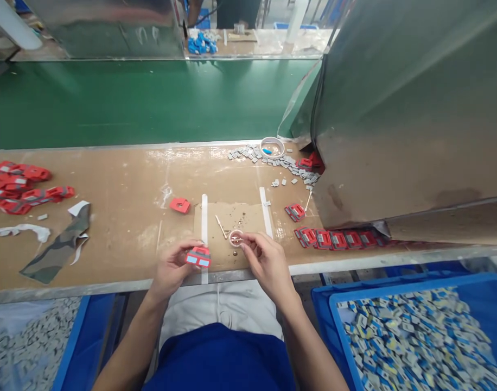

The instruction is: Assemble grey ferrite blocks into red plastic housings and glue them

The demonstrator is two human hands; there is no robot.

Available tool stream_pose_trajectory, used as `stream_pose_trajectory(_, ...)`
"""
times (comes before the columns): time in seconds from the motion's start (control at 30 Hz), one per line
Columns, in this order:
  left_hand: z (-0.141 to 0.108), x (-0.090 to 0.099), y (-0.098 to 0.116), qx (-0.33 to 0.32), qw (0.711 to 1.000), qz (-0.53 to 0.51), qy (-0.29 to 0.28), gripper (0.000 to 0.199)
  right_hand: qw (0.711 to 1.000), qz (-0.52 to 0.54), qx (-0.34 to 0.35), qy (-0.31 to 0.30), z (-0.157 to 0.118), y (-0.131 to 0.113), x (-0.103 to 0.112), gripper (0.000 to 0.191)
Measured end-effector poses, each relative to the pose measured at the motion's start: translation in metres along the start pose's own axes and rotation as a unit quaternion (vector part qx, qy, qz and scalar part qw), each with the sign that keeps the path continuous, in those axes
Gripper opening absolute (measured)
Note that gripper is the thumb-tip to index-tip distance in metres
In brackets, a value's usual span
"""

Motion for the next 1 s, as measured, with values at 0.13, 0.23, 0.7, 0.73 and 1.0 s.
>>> stream_pose_trajectory(0.13, -0.007, -0.005, -0.003, 0.007, 0.997, 0.070, -0.036, 0.027, 1.000, 0.015, 0.019, -0.002, 0.002, -0.004, 0.000, 0.017)
stream_pose_trajectory(0.23, -0.010, -0.006, -0.004, -0.001, 0.993, 0.109, -0.055, 0.022, 0.999, 0.024, 0.026, -0.006, 0.003, -0.003, -0.001, 0.016)
stream_pose_trajectory(0.7, -0.007, -0.009, -0.002, 0.033, 0.986, 0.145, -0.070, 0.025, 0.972, 0.157, -0.052, 0.169, -0.005, 0.031, 0.006, 0.015)
stream_pose_trajectory(0.73, -0.008, -0.010, -0.002, 0.031, 0.985, 0.154, -0.073, 0.024, 0.964, 0.182, -0.071, 0.180, -0.008, 0.035, 0.006, 0.018)
stream_pose_trajectory(1.0, -0.010, -0.012, -0.001, -0.006, 0.968, 0.237, -0.076, 0.018, 0.932, 0.263, -0.102, 0.228, -0.028, 0.019, 0.004, 0.028)
Point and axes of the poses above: each hand's wrist, its own z-axis towards the middle knuckle, its own x-axis out of the back of the hand, y = z × x, the point moved 7 cm from there along z, towards the middle knuckle, and after that the axes turned 10 degrees about z, right-handed, at the moved point
